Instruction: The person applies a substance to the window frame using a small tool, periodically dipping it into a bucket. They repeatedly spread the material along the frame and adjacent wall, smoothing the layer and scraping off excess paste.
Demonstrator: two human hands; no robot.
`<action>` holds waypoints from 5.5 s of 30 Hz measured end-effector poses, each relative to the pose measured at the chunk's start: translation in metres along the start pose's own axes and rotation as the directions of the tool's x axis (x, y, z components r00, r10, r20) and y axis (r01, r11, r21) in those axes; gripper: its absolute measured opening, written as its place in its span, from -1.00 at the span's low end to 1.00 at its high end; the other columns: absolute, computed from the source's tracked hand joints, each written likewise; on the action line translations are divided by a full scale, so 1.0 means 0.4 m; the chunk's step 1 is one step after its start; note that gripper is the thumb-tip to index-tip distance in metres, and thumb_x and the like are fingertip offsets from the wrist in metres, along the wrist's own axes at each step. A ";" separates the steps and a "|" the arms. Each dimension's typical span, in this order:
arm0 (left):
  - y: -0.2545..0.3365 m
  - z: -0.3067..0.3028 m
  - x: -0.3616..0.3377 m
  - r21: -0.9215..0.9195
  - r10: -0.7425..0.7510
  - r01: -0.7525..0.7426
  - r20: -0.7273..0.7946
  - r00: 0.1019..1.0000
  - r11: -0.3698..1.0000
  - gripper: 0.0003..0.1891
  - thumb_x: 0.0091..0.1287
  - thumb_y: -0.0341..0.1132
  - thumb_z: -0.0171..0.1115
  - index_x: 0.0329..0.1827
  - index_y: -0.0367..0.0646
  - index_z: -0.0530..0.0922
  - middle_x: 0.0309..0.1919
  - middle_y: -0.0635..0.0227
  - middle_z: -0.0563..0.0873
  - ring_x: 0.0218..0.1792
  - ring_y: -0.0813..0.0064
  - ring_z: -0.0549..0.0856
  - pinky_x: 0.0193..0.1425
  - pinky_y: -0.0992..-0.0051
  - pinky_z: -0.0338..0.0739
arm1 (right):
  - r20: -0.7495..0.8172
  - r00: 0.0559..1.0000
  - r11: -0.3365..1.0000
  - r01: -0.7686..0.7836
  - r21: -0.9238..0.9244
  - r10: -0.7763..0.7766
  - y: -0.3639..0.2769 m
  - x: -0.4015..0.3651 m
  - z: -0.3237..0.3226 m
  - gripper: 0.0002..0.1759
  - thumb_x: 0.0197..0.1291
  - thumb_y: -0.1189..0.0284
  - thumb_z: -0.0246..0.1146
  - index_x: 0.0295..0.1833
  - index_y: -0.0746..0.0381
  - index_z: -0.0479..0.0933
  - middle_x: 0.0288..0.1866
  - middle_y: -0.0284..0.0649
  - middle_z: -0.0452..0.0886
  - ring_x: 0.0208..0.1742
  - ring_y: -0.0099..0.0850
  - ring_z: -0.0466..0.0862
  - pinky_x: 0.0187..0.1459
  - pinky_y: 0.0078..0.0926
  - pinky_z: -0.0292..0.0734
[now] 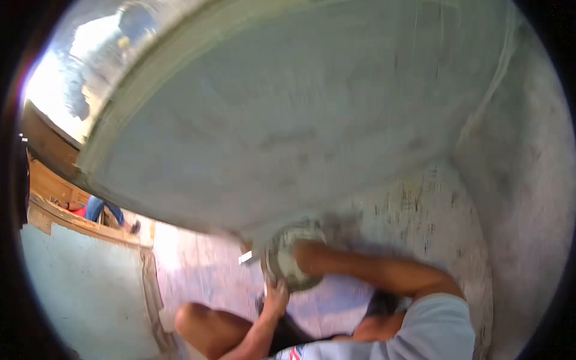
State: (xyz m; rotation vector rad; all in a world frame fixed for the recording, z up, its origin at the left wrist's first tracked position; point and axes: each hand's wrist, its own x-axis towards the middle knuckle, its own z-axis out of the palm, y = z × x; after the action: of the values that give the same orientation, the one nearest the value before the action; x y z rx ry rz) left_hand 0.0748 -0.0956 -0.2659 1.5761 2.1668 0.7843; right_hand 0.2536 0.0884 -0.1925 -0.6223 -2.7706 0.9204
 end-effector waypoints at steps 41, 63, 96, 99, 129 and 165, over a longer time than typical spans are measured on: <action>0.400 -0.575 0.335 -0.740 0.109 0.460 0.576 0.810 0.491 -0.29 0.22 -0.69 0.02 0.55 -0.32 0.28 0.18 -0.06 0.69 0.05 0.04 0.81 -0.03 0.15 0.85 | -0.641 0.586 0.430 -0.475 -0.768 -0.496 -0.104 -0.194 -1.147 -0.39 0.17 0.59 0.43 0.29 -0.22 0.74 -0.15 -0.51 0.62 -0.20 -0.56 0.63 0.03 -0.40 0.20; 0.389 -0.599 0.308 -0.661 0.034 0.540 0.648 0.761 0.521 -0.24 0.19 -0.70 0.00 0.58 -0.29 0.26 0.26 0.02 0.66 0.17 0.11 0.76 0.13 0.22 0.76 | -0.573 0.649 0.298 -0.493 -0.818 -0.500 -0.043 -0.320 -1.203 -0.38 0.23 0.61 0.37 0.37 -0.13 0.69 -0.11 -0.46 0.60 -0.10 -0.53 0.65 0.05 -0.43 0.27; 0.378 -0.614 0.301 -0.739 0.132 0.453 0.581 0.803 0.499 -0.18 0.15 -0.69 0.00 0.61 -0.26 0.22 0.33 0.07 0.62 0.28 0.17 0.69 0.29 0.26 0.66 | -0.641 0.557 0.289 -0.591 -0.753 -0.528 -0.096 -0.289 -1.114 -0.44 0.22 0.58 0.37 0.32 -0.09 0.72 -0.17 -0.47 0.54 -0.14 -0.52 0.60 -0.02 -0.43 0.23; 0.408 -0.614 0.310 -0.736 0.151 0.445 0.586 0.796 0.510 -0.18 0.15 -0.69 0.00 0.61 -0.26 0.22 0.34 0.07 0.61 0.28 0.17 0.69 0.30 0.26 0.66 | -0.612 0.555 0.354 -0.507 -0.786 -0.563 -0.101 -0.254 -1.125 -0.44 0.23 0.57 0.40 0.33 -0.10 0.72 -0.18 -0.47 0.54 -0.15 -0.52 0.60 -0.02 -0.45 0.24; 0.446 -0.619 0.311 -0.728 0.200 0.400 0.584 0.786 0.557 -0.17 0.15 -0.68 0.00 0.63 -0.25 0.21 0.36 0.08 0.60 0.31 0.19 0.66 0.35 0.27 0.61 | -0.589 0.659 0.354 -0.471 -0.808 -0.467 -0.175 -0.272 -1.164 -0.51 0.37 0.51 0.32 0.33 -0.19 0.72 -0.14 -0.53 0.61 -0.10 -0.56 0.58 0.13 -0.41 0.14; 0.446 -0.631 0.311 -0.777 0.219 0.360 0.526 0.822 0.517 -0.15 0.14 -0.68 0.00 0.64 -0.24 0.19 0.38 0.09 0.58 0.35 0.22 0.63 0.41 0.28 0.56 | -0.594 0.685 0.391 -0.453 -0.801 -0.423 -0.160 -0.206 -1.181 -0.58 0.37 0.52 0.30 0.20 -0.19 0.77 -0.19 -0.49 0.66 -0.08 -0.47 0.64 0.18 -0.36 0.23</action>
State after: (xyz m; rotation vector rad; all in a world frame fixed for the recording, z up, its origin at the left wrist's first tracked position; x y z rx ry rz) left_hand 0.0246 0.0050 0.0476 0.9511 1.0511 0.9737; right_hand 0.4352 0.2597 0.2218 -0.8657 -2.1561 -0.9703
